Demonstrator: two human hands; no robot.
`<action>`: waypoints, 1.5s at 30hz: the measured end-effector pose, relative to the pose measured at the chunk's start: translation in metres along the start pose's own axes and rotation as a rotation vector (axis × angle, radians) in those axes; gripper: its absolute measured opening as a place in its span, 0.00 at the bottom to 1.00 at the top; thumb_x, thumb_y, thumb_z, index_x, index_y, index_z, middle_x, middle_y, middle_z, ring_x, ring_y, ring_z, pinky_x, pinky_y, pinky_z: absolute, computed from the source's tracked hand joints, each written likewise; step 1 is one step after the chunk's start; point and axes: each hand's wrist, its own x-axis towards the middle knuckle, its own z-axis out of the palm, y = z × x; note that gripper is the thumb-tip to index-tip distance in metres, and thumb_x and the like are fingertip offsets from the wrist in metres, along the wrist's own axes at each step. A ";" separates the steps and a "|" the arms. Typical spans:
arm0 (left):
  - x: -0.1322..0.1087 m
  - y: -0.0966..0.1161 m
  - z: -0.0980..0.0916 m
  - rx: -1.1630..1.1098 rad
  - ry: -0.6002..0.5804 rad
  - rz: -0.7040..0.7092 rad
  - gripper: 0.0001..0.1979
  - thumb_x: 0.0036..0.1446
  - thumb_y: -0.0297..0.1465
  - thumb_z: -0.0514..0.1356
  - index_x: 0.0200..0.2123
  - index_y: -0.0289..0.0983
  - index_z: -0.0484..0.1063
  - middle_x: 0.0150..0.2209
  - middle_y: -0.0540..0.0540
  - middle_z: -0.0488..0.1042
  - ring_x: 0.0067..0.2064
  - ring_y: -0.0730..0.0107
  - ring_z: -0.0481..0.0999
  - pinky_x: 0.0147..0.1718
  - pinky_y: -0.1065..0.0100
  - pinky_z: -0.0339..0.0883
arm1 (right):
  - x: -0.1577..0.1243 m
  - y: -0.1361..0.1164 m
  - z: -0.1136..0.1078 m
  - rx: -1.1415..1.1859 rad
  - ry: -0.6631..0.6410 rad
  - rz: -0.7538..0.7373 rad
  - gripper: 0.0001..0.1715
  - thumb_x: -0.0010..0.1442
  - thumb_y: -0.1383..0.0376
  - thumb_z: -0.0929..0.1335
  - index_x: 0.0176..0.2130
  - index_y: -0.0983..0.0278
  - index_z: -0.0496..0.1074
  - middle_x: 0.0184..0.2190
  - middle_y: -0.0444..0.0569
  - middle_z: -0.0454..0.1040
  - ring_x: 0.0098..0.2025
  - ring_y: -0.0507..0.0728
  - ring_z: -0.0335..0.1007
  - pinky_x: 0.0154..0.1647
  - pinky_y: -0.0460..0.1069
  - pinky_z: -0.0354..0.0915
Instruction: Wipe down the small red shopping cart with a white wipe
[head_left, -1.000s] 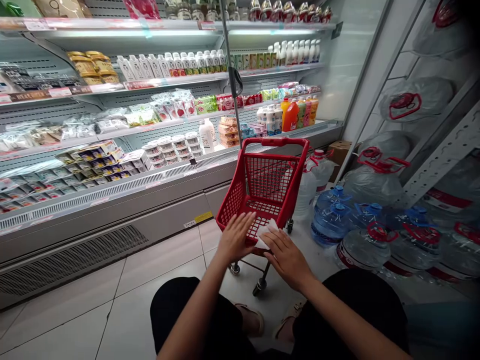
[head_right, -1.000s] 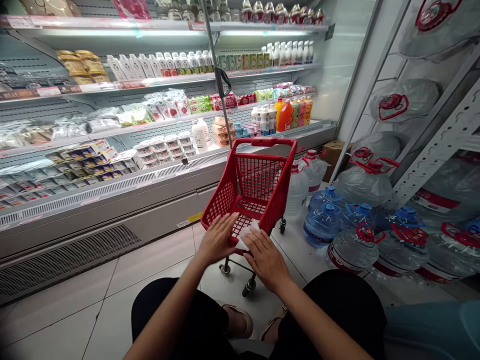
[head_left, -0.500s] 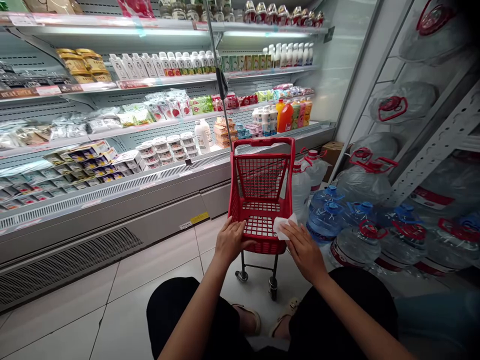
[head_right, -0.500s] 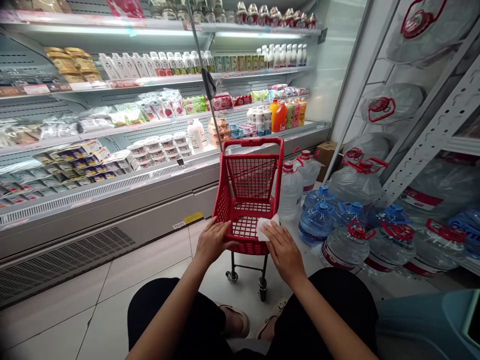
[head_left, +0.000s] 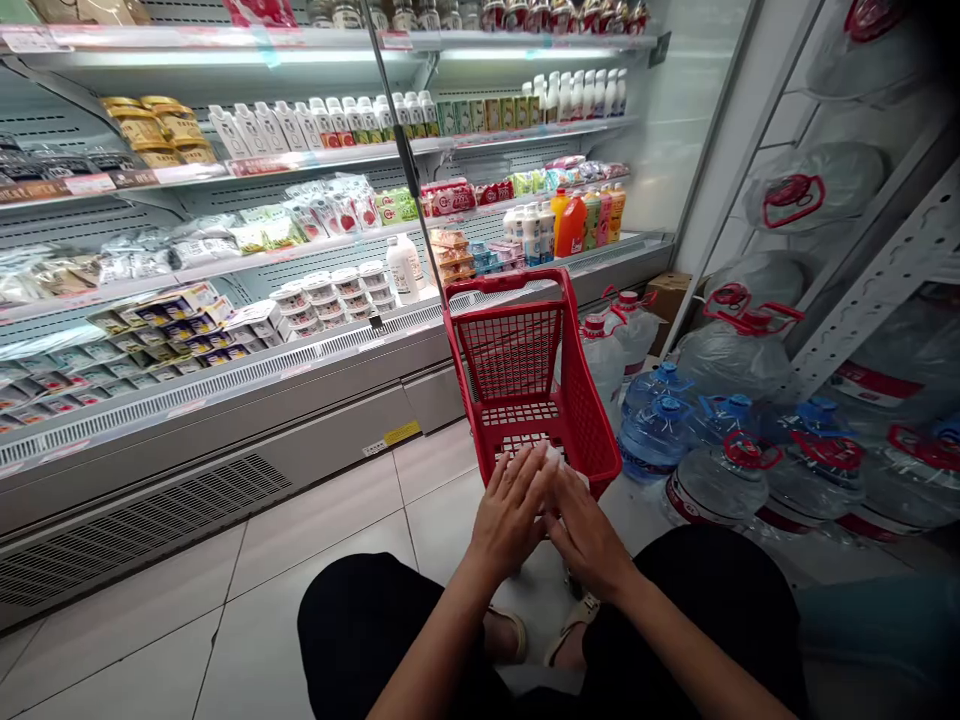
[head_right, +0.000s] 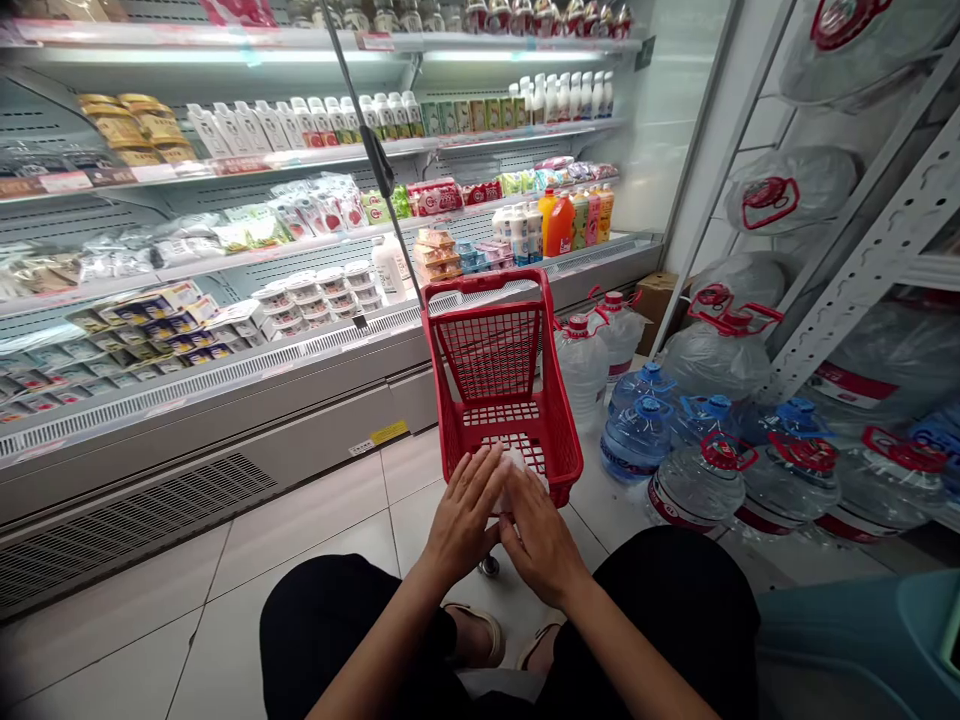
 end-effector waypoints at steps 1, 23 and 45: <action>0.002 0.001 0.001 0.004 0.000 0.025 0.43 0.68 0.27 0.53 0.78 0.42 0.30 0.78 0.44 0.44 0.78 0.56 0.46 0.74 0.46 0.51 | 0.001 0.003 -0.001 0.064 0.024 0.044 0.44 0.73 0.62 0.57 0.78 0.56 0.30 0.76 0.53 0.52 0.76 0.63 0.51 0.72 0.65 0.60; -0.042 -0.050 -0.014 0.276 -0.036 -0.164 0.39 0.68 0.18 0.47 0.77 0.46 0.41 0.75 0.48 0.55 0.76 0.59 0.54 0.73 0.46 0.54 | 0.058 0.043 -0.015 -0.301 -0.064 0.157 0.37 0.78 0.50 0.50 0.78 0.51 0.33 0.75 0.43 0.56 0.74 0.58 0.56 0.76 0.63 0.47; -0.009 -0.040 0.009 0.085 0.019 -0.021 0.27 0.75 0.34 0.52 0.73 0.39 0.58 0.72 0.44 0.63 0.75 0.60 0.58 0.70 0.53 0.61 | 0.076 0.042 -0.005 -0.328 -0.190 0.187 0.37 0.76 0.45 0.49 0.77 0.50 0.38 0.74 0.44 0.56 0.72 0.60 0.60 0.76 0.67 0.42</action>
